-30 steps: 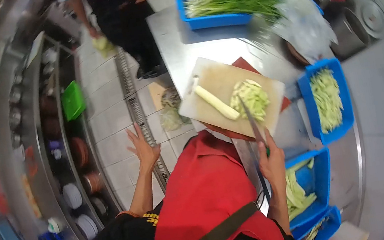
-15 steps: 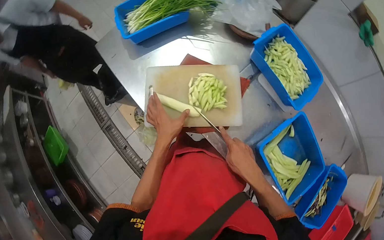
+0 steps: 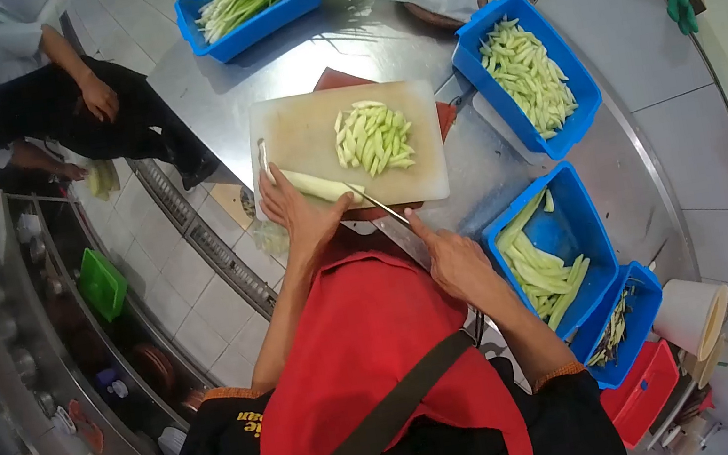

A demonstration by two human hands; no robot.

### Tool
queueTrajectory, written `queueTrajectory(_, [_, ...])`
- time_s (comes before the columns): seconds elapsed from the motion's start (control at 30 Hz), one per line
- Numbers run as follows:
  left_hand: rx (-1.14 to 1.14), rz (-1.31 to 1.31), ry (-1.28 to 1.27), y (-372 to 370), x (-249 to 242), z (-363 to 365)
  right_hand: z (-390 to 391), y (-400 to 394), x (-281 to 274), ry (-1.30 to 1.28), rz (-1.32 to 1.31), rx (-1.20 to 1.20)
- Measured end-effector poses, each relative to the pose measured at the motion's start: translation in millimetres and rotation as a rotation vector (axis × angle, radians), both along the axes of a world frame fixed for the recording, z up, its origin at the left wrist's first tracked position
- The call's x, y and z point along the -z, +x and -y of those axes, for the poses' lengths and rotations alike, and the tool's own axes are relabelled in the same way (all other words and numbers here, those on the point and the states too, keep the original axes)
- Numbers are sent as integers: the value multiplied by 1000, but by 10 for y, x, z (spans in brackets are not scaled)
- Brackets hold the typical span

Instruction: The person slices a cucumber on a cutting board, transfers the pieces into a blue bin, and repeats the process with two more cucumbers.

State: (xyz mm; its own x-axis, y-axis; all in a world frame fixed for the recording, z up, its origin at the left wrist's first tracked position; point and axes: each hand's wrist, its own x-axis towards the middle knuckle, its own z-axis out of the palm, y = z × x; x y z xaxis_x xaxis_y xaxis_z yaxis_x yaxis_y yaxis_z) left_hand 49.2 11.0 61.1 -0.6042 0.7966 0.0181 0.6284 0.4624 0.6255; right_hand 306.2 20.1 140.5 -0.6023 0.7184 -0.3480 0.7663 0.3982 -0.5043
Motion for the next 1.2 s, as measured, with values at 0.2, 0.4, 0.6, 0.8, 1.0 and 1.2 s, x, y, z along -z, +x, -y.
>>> queueTrajectory(0.2, [-36,52,-18,26,-2,-27,14,-36,-8,30,143,-41])
queueTrajectory(0.4, [-53,78,-49,23,-14,-50,8,-28,-46,37,153,-61])
queueTrajectory(0.6, [-65,80,-56,20,-32,-60,50,-76,251,46,201,-109])
queueTrajectory(0.8, [-50,90,48,-34,92,36,-153,-463,331,121,53,-99])
queueTrajectory(1.0, [-37,83,165,-38,163,92,-85,-583,-190,98,177,-193])
queueTrajectory(1.2, [-49,77,202,-46,168,89,105,-670,684,309,28,-91])
